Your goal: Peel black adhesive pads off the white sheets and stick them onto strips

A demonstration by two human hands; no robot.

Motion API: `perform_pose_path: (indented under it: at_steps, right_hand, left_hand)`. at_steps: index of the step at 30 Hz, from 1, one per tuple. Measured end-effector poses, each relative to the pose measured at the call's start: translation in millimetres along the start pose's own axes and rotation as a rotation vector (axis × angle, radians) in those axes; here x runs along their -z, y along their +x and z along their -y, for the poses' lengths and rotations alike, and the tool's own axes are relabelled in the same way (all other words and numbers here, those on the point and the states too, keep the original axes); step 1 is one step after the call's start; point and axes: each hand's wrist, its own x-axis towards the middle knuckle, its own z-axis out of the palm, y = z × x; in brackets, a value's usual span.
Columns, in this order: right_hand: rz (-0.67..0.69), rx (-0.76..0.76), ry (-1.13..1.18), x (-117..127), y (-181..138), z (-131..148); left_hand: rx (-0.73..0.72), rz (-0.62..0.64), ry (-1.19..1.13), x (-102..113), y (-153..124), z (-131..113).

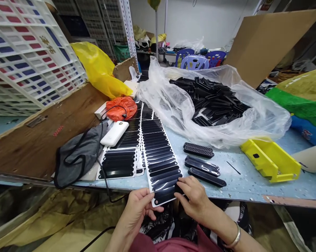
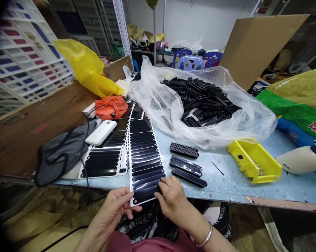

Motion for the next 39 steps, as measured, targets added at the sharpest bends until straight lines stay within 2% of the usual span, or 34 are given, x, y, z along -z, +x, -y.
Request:
perform_pose_path:
  at_steps: [6, 12, 16, 22, 33, 35, 39]
  right_hand:
    - [-0.056, -0.013, 0.029, 5.3, -5.3, 8.4]
    - [0.038, -0.034, 0.176, -5.6, -11.6, 32.4]
    - [0.012, -0.059, 0.231, -13.6, -7.1, 40.3]
    - [0.042, -0.121, 0.304, -15.9, 4.6, 44.5]
    - [-0.037, -0.194, 0.357, -28.2, 11.9, 49.9]
    - [-0.012, -0.227, 0.35, -28.1, 14.7, 50.2]
    - [0.045, -0.396, 0.362, -29.5, 20.6, 47.8]
  left_hand:
    - [0.048, 0.013, 0.028, 2.3, -7.7, 6.1]
    - [-0.015, 0.06, -0.009, -3.2, -6.1, 6.3]
    - [-0.052, 0.083, -0.043, -7.8, -4.6, 4.0]
    - [-0.081, 0.065, -0.056, -10.8, -3.0, 3.7]
    - [-0.125, 0.011, -0.02, -13.5, 0.7, 4.0]
    - [-0.14, 0.002, -0.011, -15.2, 1.0, 5.3]
    - [-0.173, -0.015, 0.11, -17.7, 1.1, 4.9]
